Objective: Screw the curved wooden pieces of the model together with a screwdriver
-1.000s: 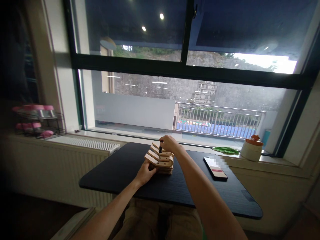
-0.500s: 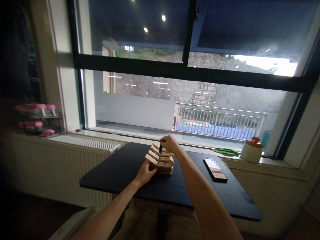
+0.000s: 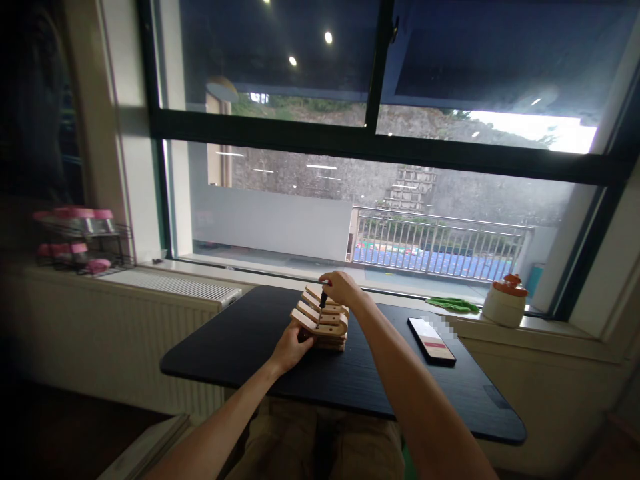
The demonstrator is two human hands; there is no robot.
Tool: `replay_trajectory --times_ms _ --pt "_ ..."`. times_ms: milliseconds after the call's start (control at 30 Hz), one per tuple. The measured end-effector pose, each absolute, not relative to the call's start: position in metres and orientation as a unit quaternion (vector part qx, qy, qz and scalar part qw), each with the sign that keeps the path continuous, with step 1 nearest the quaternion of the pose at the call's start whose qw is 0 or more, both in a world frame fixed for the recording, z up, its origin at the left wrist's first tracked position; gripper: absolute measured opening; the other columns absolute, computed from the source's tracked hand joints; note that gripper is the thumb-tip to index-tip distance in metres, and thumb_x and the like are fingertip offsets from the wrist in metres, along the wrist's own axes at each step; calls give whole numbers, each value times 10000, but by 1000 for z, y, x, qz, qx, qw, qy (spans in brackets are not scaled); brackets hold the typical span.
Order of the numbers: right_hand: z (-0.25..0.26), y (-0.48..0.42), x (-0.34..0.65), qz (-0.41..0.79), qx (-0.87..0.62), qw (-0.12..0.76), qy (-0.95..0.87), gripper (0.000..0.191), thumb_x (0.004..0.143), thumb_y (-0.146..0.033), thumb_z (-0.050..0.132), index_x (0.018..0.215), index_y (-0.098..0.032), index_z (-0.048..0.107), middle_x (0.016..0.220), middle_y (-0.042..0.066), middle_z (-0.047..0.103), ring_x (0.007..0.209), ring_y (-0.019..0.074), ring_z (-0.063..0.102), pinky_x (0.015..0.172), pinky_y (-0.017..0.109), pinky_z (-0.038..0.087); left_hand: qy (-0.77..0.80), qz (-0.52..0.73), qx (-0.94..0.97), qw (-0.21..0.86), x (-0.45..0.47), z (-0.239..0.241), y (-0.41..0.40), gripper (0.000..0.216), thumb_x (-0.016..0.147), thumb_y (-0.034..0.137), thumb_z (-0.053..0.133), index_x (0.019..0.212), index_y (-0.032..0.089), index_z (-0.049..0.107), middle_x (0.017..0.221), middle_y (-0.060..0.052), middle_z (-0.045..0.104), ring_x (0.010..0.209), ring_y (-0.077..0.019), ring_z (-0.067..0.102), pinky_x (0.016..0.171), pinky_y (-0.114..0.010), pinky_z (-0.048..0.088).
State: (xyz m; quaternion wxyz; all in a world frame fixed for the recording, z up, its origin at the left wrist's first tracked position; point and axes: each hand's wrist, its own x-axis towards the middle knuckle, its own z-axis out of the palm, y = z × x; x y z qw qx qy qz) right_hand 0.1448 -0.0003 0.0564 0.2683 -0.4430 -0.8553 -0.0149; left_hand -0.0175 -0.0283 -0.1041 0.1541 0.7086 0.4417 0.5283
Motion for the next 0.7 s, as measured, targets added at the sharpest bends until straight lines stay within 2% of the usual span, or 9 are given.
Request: replay_trajectory --times_ms 167,700 --pt "65 -7 142 -36 -422 223 -878 311 726 -186 481 961 -186 685 868 28 675 740 130 579 677 190 399 431 531 714 152 -17 -106 -27 308 667 147 606 973 177 594 1043 -50 610 985 -182 560 876 -313 445" --pt "67 -9 137 -61 -464 204 -860 264 757 -299 499 903 -190 690 786 21 662 635 109 536 557 189 335 436 525 711 168 -17 -104 -28 324 672 144 600 995 170 580 1066 -54 593 1011 -177 541 896 -312 427"
